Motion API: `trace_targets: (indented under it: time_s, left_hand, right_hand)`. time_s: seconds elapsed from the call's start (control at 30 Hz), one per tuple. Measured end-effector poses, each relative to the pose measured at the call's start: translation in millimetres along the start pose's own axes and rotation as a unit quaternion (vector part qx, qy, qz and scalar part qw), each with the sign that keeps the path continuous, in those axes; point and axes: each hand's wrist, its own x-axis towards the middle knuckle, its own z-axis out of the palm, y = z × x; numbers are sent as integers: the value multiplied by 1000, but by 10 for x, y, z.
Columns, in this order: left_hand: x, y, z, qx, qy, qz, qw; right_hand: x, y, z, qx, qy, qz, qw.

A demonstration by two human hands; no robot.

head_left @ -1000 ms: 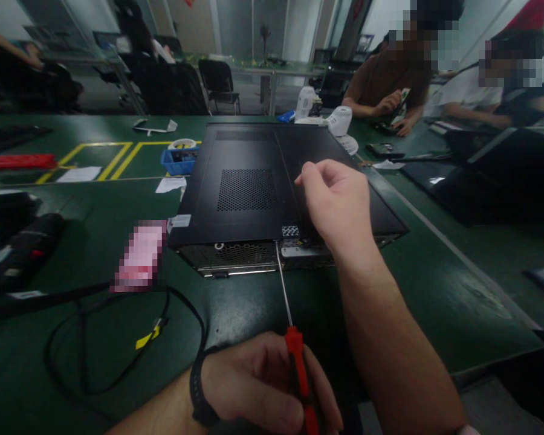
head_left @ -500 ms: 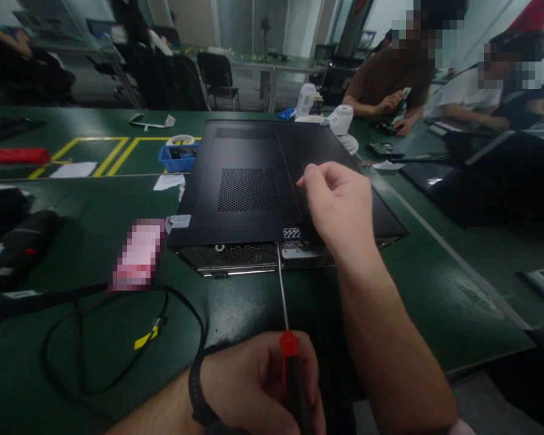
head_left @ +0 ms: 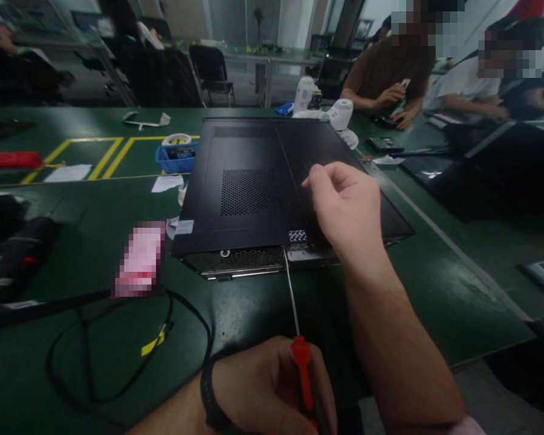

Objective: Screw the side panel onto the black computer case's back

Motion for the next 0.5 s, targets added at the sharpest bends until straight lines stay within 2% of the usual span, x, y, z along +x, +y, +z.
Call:
trace_targets:
  time_s: [0.13, 0.3, 0.5]
  left_hand:
    - [27, -68, -23, -8, -23, 25, 999]
    - [-15, -43, -4, -32, -7, -6, 999]
    - [-63, 55, -3, -7, -33, -57, 998]
  right_hand:
    - [-8, -2, -1, -7, 6, -5, 1000]
    - [-9, -28, -4, -13, 8, -6, 1000]
    - [-12, -40, -3, -19, 11, -14, 1000]
